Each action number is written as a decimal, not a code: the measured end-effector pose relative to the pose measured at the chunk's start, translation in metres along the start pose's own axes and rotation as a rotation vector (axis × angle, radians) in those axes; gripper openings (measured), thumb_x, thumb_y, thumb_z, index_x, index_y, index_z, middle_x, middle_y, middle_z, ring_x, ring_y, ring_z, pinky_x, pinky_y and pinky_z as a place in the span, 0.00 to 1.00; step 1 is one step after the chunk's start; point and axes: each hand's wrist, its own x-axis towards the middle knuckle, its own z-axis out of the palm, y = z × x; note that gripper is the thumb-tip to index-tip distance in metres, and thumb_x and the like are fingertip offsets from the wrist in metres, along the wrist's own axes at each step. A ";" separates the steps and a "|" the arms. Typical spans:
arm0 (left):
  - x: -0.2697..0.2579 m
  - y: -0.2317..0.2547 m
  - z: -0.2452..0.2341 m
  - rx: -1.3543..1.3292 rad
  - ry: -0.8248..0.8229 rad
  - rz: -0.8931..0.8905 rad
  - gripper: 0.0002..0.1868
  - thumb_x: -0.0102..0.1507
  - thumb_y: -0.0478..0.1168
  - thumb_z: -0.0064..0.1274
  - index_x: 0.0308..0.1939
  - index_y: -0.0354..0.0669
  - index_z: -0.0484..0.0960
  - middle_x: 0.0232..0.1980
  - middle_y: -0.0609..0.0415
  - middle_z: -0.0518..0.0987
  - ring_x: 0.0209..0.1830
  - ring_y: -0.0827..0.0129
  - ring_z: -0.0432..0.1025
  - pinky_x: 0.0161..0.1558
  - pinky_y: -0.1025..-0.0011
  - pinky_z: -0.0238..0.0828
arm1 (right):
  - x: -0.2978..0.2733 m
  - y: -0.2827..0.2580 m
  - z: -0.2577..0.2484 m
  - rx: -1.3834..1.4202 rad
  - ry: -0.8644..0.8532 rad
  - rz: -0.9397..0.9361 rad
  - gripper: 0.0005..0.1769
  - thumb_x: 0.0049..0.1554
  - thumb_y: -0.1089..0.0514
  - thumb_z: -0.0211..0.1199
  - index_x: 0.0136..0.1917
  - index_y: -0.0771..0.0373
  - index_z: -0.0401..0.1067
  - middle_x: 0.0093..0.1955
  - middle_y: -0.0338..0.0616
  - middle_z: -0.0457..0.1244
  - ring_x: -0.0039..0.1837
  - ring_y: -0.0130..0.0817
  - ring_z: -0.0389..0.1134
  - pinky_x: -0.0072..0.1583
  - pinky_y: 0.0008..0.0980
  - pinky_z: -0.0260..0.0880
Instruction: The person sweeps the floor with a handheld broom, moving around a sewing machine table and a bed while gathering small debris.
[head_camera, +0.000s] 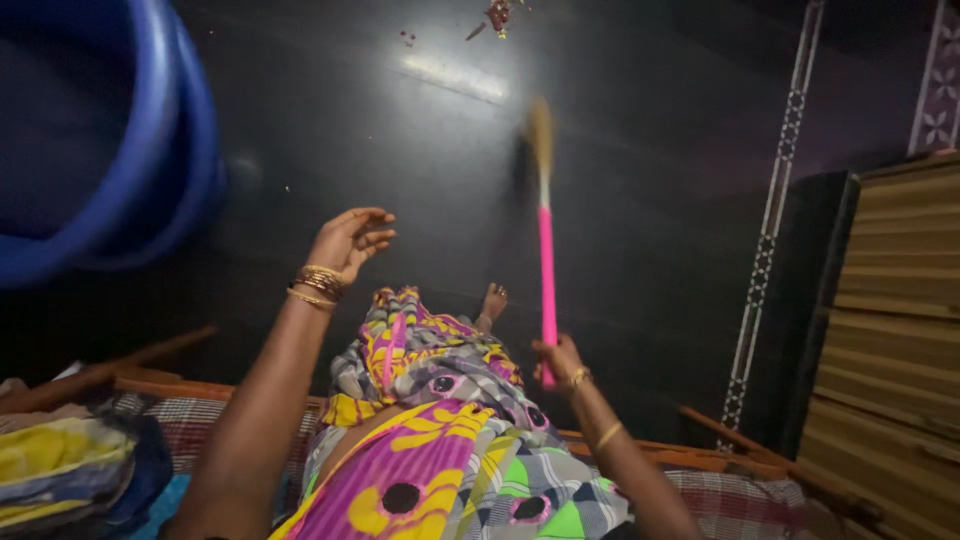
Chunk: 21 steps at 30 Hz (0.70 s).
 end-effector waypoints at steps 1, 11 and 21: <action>0.000 0.002 -0.006 -0.008 0.002 -0.009 0.13 0.72 0.40 0.41 0.51 0.36 0.78 0.51 0.45 0.83 0.45 0.60 0.80 0.49 0.64 0.77 | -0.002 0.009 0.002 0.014 0.022 0.052 0.13 0.53 0.64 0.66 0.48 0.66 0.62 0.31 0.46 0.61 0.26 0.36 0.64 0.28 0.37 0.69; 0.001 0.006 -0.005 0.005 -0.018 -0.013 0.12 0.72 0.41 0.43 0.50 0.38 0.79 0.50 0.47 0.83 0.45 0.61 0.80 0.49 0.64 0.76 | 0.019 -0.009 0.132 0.744 -0.282 0.550 0.04 0.59 0.69 0.57 0.45 0.64 0.63 0.37 0.43 0.64 0.33 0.30 0.66 0.35 0.25 0.70; -0.011 0.010 -0.023 -0.008 0.041 0.013 0.13 0.72 0.40 0.40 0.52 0.38 0.78 0.50 0.47 0.84 0.44 0.61 0.80 0.48 0.65 0.78 | 0.058 -0.130 0.189 0.821 -0.872 0.446 0.10 0.62 0.61 0.62 0.48 0.71 0.65 0.32 0.38 0.58 0.30 0.24 0.61 0.32 0.21 0.65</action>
